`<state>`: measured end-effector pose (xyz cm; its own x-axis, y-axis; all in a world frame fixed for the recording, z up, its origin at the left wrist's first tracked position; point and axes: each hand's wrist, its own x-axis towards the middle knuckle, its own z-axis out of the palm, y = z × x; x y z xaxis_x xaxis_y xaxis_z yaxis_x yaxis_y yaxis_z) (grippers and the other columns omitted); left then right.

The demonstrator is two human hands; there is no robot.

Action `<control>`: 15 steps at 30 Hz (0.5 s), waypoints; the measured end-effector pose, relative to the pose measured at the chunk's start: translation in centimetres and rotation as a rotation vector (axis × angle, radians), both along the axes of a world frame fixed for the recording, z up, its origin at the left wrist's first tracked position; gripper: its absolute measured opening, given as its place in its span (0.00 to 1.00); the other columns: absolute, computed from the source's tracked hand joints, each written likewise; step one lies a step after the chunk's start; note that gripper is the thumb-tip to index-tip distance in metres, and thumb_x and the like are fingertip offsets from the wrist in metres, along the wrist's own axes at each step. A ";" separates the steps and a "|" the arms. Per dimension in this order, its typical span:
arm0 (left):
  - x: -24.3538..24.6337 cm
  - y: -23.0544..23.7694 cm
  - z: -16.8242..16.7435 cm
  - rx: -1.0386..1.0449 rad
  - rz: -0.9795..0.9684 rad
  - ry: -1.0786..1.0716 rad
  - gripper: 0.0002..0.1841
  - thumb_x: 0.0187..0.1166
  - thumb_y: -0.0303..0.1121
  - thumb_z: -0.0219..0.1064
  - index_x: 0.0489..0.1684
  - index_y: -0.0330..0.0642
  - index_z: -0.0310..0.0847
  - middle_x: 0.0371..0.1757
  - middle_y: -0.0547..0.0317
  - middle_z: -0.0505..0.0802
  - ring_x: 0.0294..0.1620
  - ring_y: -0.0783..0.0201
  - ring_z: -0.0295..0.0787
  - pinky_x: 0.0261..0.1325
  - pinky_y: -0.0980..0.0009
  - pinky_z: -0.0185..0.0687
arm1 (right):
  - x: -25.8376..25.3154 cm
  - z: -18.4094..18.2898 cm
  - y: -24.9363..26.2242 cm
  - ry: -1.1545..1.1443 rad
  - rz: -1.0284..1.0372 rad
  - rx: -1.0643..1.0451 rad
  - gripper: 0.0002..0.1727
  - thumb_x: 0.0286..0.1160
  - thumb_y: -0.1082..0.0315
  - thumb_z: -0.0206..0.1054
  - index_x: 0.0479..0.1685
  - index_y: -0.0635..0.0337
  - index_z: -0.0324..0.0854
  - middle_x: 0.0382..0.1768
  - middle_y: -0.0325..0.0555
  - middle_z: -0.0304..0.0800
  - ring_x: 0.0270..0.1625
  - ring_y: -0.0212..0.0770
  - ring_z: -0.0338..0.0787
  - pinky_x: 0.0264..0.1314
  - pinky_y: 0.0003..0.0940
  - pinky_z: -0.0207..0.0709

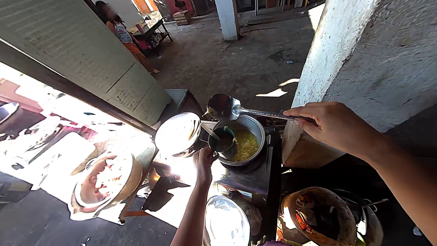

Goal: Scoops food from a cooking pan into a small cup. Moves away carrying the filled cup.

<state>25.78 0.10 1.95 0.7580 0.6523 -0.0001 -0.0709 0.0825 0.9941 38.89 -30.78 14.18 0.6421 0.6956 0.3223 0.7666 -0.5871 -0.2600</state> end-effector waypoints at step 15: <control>-0.5 -0.4 -0.7 0.068 0.096 0.110 0.25 0.84 0.27 0.44 0.07 0.55 0.62 0.06 0.76 0.66 0.07 0.80 0.58 0.14 0.81 0.54 | -1.4 -0.5 0.2 0.013 0.002 0.007 0.16 0.84 0.64 0.64 0.65 0.44 0.90 0.39 0.44 0.92 0.36 0.46 0.92 0.37 0.50 0.85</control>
<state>25.31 -0.33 1.25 0.6899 0.7232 -0.0327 0.0342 0.0126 0.9993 37.47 -30.62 13.67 0.6447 0.6947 0.3189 0.7644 -0.5836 -0.2740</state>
